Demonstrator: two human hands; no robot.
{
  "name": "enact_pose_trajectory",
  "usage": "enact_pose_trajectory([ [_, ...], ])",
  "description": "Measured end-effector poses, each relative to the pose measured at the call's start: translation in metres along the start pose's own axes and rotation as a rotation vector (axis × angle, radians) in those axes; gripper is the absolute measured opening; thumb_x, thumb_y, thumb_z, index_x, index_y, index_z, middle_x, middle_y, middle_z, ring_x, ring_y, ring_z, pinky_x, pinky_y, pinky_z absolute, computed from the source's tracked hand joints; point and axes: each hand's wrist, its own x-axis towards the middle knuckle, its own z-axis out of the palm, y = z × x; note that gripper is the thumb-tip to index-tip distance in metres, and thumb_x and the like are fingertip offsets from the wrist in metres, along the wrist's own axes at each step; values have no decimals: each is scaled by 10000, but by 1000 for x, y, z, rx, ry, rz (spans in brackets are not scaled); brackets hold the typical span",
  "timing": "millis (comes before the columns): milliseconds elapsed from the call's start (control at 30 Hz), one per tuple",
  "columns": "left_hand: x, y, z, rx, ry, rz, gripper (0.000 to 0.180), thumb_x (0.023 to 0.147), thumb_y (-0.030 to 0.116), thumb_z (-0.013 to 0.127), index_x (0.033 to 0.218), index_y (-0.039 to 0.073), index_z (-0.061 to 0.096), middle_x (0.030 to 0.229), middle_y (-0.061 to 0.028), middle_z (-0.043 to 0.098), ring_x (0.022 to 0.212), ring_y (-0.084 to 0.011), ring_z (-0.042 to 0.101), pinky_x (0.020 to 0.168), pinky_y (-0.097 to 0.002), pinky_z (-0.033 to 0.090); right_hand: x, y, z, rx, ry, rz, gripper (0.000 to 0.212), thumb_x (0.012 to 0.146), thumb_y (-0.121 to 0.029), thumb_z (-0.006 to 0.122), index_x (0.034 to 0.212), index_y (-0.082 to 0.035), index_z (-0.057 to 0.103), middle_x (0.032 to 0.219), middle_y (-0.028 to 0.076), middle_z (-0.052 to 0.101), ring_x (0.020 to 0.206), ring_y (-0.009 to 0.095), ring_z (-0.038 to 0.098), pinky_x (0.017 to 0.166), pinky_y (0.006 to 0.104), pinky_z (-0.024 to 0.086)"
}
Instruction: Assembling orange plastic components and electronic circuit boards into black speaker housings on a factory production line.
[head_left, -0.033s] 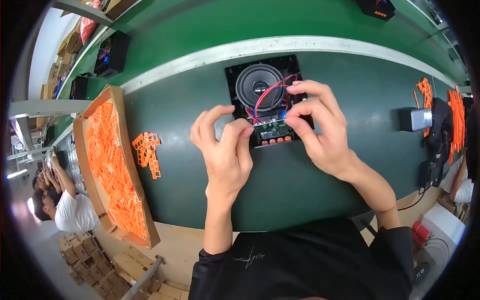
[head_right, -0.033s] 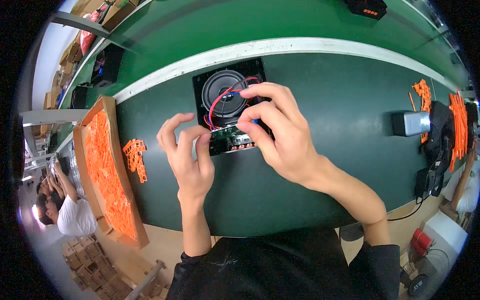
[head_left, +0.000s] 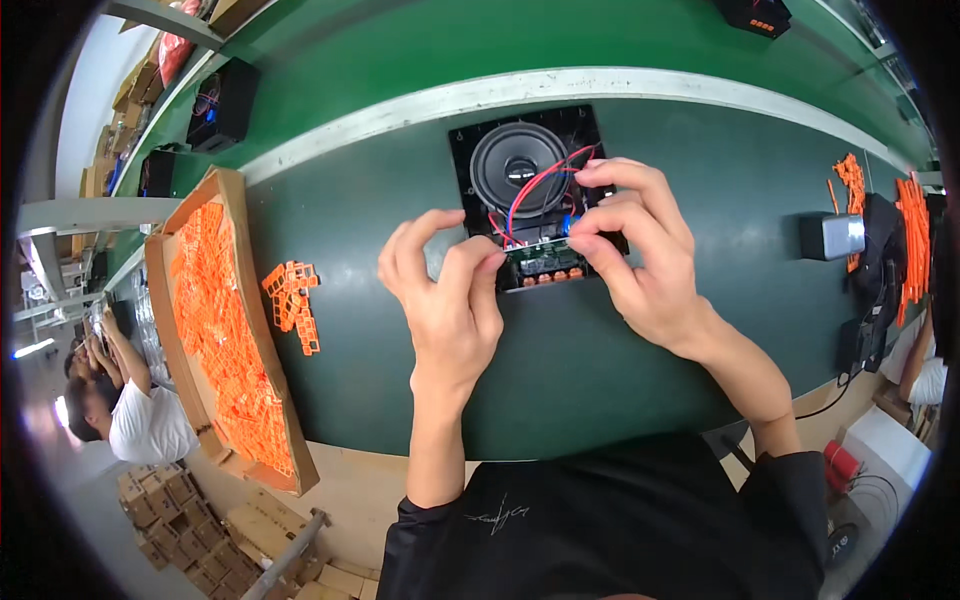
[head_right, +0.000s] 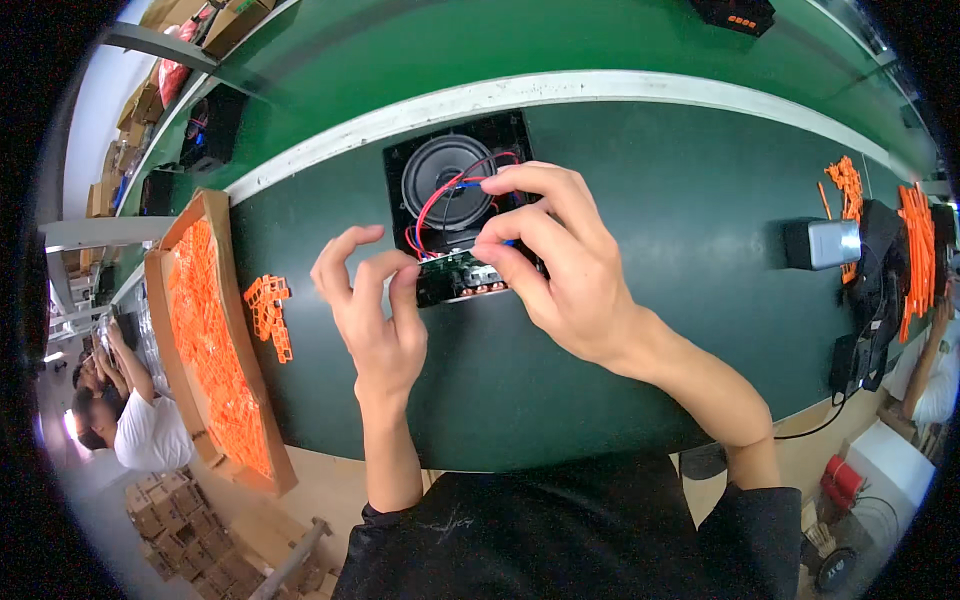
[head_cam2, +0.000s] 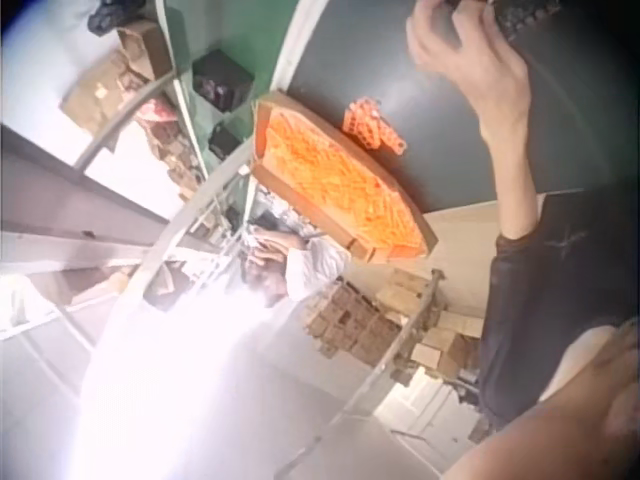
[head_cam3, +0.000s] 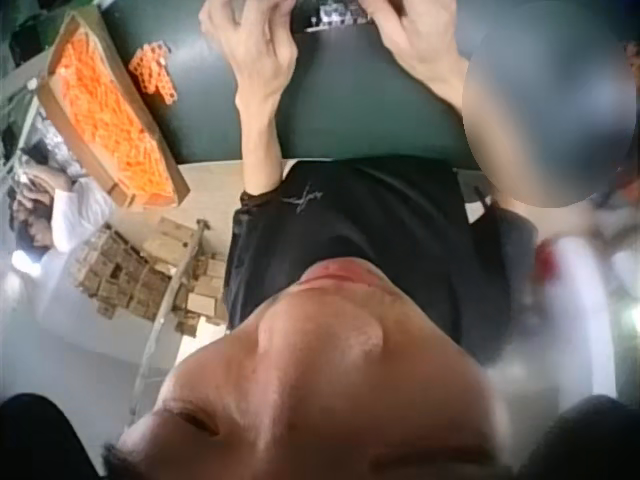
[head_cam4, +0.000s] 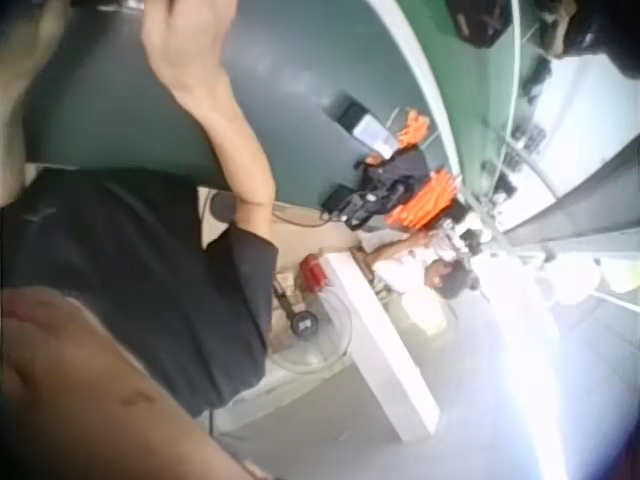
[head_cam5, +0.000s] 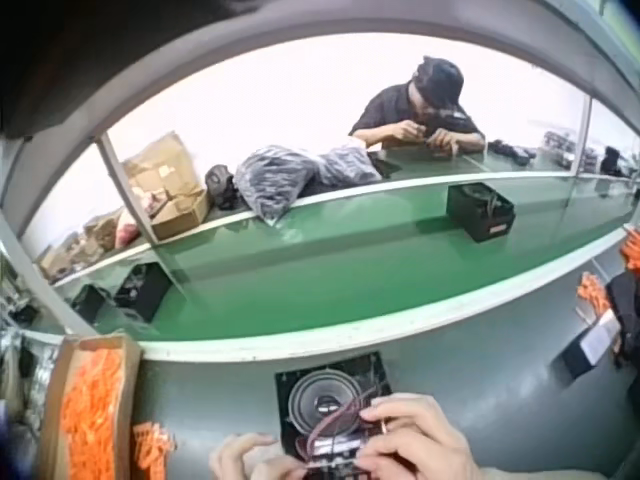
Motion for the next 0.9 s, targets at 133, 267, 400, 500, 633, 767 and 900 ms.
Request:
enact_pose_trajectory([
  [133, -21, 1, 2, -4, 63, 2, 136, 733, 54, 735, 834, 104, 660, 1119, -90, 573, 1070, -320, 472, 945, -417, 349, -16, -3, 0, -64, 13, -73, 156, 728, 27, 741, 836, -8, 635, 1148, 159, 584, 1057, 318, 574, 773, 361, 513],
  [267, -32, 5, 2, 6, 139, 66, 157, 679, 57, 750, 798, 122, 670, 1102, -83, 577, 1050, -300, 479, 929, -404, 362, -30, -8, -2, -139, 20, -155, 179, 708, 2, 755, 842, -11, 637, 1132, 162, 600, 1062, 348, 582, 824, 395, 503],
  [400, -30, 3, 1, 14, 121, 90, 159, 659, 58, 752, 779, 137, 684, 1093, -69, 575, 1048, -290, 479, 920, -392, 365, -35, -5, 1, -156, 24, -173, 188, 702, 1, 755, 846, -6, 634, 1131, 164, 601, 1075, 357, 581, 880, 424, 484],
  [500, -31, 0, 7, 83, 83, 96, 152, 656, 80, 763, 777, 145, 697, 1089, -64, 576, 1048, -284, 482, 918, -387, 358, -38, 2, 2, -204, 10, -193, 178, 712, -4, 757, 839, -9, 632, 1145, 172, 598, 1095, 361, 574, 896, 429, 481],
  [633, -35, -1, 14, 105, 95, 76, 131, 664, 98, 779, 766, 134, 704, 1071, -56, 585, 1028, -274, 500, 910, -385, 361, -36, 13, 2, -314, 9, -301, 148, 725, -16, 762, 820, -5, 649, 1158, 182, 601, 1096, 358, 579, 834, 400, 510],
  [767, -31, 2, 13, 146, 82, 93, 121, 674, 102, 793, 756, 131, 709, 1049, -46, 589, 1014, -269, 510, 897, -378, 369, -37, 16, 5, -290, 44, -269, 154, 722, -8, 761, 828, 0, 650, 1155, 181, 600, 1090, 350, 581, 768, 359, 519],
  [900, -31, 2, 9, 151, 50, 59, 123, 671, 109, 803, 752, 133, 714, 1063, -49, 599, 1034, -272, 501, 906, -377, 357, -36, 17, 5, -303, 46, -271, 158, 712, 12, 758, 831, 6, 655, 1156, 181, 599, 1087, 337, 582, 707, 323, 511],
])
